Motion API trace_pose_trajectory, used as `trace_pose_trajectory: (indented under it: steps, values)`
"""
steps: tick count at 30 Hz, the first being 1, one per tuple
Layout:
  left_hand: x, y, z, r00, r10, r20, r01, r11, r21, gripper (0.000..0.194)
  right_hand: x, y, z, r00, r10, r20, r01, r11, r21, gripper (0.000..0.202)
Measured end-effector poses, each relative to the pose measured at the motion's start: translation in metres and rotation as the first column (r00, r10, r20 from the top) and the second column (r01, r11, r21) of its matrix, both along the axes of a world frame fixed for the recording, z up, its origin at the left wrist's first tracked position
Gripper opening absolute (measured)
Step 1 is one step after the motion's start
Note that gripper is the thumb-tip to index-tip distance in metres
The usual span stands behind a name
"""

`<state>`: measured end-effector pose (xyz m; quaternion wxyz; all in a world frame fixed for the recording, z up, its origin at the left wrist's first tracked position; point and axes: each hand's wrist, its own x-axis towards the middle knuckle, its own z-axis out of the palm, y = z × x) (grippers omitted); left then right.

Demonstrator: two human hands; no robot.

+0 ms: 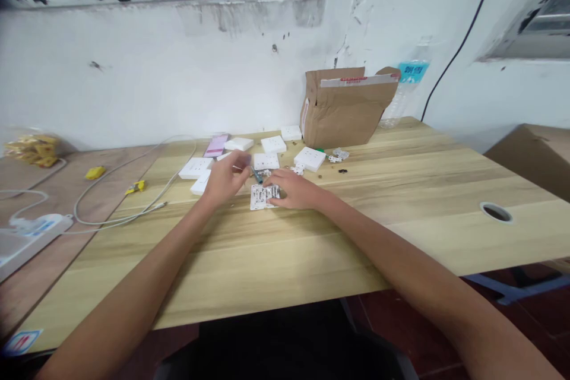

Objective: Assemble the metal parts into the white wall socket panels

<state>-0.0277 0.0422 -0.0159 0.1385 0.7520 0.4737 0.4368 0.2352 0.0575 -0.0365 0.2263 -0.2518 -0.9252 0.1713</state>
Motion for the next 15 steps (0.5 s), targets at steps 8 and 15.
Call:
trace_pose_trajectory:
  steps: [8, 15]
  values:
    - [0.004, 0.006, -0.019, 0.913, -0.093, -0.398, 0.082, 0.996, -0.044, 0.023, -0.001, -0.001, -0.003, 1.0, -0.016, 0.007, 0.016, 1.0, 0.023, 0.035]
    - [0.001, 0.009, -0.022, 0.905, -0.14, -0.401, 0.129, 0.99, -0.055, 0.018, 0.0, -0.002, 0.006, 0.998, -0.032, 0.049, 0.029, 0.997, 0.068, 0.023]
